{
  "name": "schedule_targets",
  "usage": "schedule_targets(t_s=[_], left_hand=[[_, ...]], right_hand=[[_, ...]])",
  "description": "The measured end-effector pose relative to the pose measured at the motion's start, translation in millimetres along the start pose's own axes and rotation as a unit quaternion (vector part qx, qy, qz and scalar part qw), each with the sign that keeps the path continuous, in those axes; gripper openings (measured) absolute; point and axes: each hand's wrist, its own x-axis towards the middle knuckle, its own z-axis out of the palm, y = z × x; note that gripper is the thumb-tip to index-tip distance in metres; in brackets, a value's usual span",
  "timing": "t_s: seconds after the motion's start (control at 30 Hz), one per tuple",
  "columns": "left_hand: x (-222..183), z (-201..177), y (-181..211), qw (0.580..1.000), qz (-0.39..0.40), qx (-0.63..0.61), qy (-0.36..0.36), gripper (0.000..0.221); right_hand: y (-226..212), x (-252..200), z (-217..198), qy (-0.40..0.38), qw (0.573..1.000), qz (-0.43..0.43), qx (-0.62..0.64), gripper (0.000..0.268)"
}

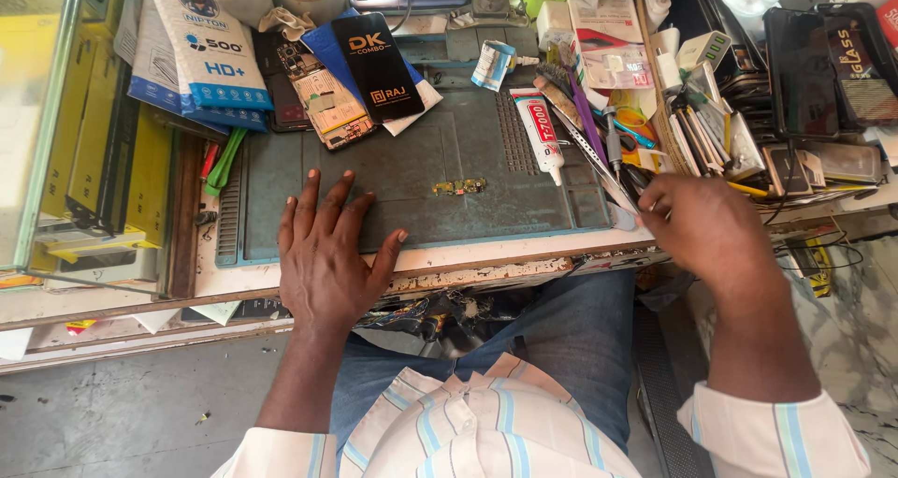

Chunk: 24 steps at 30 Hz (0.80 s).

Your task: The person handles a smartphone screen protector package and a disassembled phone, then opens a drawer to retrieve and count currency notes. After closing the drawer, the person uses a precision tool to work on a small circuit board on the workbench.

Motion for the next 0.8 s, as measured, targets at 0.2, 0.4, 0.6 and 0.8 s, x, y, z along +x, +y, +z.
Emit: schedule_targets(t_s=[0.2, 0.4, 0.6, 0.8], left_hand=[[-2.1, -2.4, 1.2, 1.000, 0.001, -0.002, 0.000, 0.056], [-2.5, -3.3, 2.0, 1.000, 0.005, -0.004, 0.000, 0.055], [-2.3, -6.5, 2.9, 1.000, 0.010, -0.017, 0.001, 0.051], [3.0, -6.4, 10.7, 0.998, 0.042, -0.036, 0.035, 0.038]], right_hand=[[1.0, -5.2, 12.4, 0.003, 0.999, 0.040, 0.025, 0.026], [-7.8, -6.8, 14.9, 0.054, 0.997, 0.042, 0.020, 0.028], [-21.1, -25.8, 6.0, 0.098, 0.994, 0.048, -0.010, 0.035], [-12.8, -45.9, -1.8, 0.142, 0.987, -0.031, 0.073, 0.039]])
